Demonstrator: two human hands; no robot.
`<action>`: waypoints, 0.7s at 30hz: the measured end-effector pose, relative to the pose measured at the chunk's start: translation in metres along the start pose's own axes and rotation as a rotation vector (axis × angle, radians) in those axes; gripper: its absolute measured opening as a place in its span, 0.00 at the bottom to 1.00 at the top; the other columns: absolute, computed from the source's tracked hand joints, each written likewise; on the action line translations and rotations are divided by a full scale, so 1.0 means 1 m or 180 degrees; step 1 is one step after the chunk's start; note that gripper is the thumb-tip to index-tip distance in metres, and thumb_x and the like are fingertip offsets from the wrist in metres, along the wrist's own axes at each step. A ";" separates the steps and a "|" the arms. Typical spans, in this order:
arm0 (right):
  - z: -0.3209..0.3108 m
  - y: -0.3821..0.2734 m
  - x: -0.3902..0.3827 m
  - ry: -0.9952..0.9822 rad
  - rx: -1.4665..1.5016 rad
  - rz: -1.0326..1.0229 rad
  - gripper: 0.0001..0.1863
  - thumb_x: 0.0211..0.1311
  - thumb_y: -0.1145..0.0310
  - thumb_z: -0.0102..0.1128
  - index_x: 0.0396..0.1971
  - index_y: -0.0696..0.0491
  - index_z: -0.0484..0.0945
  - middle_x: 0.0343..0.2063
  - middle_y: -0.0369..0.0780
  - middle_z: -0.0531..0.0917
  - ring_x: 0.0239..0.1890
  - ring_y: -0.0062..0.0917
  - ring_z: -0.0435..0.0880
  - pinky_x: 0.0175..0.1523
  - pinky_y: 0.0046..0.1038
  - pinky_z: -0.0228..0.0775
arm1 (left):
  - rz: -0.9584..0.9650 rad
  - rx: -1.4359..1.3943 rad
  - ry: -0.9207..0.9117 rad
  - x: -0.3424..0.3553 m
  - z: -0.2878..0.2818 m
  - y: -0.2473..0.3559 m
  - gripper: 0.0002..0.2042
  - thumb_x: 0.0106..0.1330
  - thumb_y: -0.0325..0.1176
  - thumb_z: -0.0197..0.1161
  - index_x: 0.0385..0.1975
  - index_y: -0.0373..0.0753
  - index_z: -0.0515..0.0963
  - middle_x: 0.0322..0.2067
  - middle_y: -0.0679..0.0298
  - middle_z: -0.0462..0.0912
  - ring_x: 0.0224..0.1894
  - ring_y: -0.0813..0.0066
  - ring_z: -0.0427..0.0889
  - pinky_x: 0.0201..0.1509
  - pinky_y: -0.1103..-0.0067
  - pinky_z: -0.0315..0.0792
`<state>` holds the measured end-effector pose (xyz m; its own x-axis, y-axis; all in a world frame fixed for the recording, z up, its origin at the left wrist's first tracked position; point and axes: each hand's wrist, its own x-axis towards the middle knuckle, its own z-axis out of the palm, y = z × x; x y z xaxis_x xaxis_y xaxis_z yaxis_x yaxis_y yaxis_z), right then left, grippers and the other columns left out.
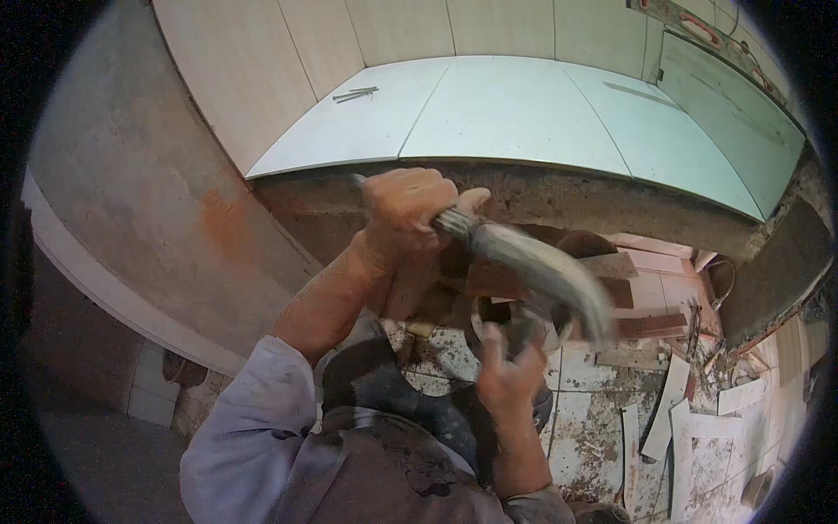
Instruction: Removing old wall material with a hammer and chisel and fitting new ceramic tiles to a ledge.
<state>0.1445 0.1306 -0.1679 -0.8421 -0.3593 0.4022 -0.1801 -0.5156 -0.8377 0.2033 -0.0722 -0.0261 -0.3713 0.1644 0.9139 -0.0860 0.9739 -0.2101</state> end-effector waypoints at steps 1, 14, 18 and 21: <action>0.000 0.000 0.002 -0.0120 -0.0459 -0.0052 0.09 0.59 0.74 0.55 0.39 0.58 0.71 0.23 0.38 0.75 0.21 0.18 0.72 0.23 0.21 0.65 | 0.0026 0.0062 -0.0003 0.000 0.001 0.000 0.18 0.52 0.39 0.67 0.08 0.44 0.66 0.08 0.66 0.62 0.10 0.72 0.66 0.14 0.76 0.58; -0.008 0.006 -0.009 -0.0650 -0.1445 0.0634 0.17 0.56 0.64 0.61 0.38 0.61 0.73 0.28 0.47 0.79 0.32 0.34 0.79 0.39 0.33 0.69 | -0.0262 -0.0118 -0.0144 -0.013 0.006 0.020 0.15 0.54 0.41 0.67 0.11 0.46 0.71 0.10 0.66 0.67 0.11 0.72 0.69 0.15 0.77 0.61; -0.031 0.006 -0.019 0.0254 -0.0475 0.0574 0.11 0.58 0.67 0.59 0.30 0.56 0.67 0.18 0.33 0.71 0.16 0.16 0.68 0.22 0.20 0.61 | -0.0162 -0.0769 -0.0140 -0.011 0.026 0.058 0.20 0.51 0.37 0.70 0.07 0.44 0.65 0.08 0.66 0.63 0.09 0.71 0.63 0.14 0.76 0.56; -0.051 0.003 -0.018 0.0502 -0.0466 0.0420 0.11 0.59 0.65 0.57 0.30 0.54 0.66 0.14 0.31 0.68 0.14 0.14 0.65 0.19 0.18 0.56 | -0.0044 -0.0816 -0.0235 -0.002 0.034 0.070 0.12 0.55 0.46 0.63 0.15 0.49 0.75 0.11 0.69 0.67 0.13 0.73 0.71 0.16 0.77 0.63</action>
<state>0.1330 0.1751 -0.1969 -0.9300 -0.2843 0.2329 -0.1255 -0.3500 -0.9283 0.1663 -0.0095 -0.0547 -0.4389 0.1481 0.8863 0.1419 0.9854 -0.0944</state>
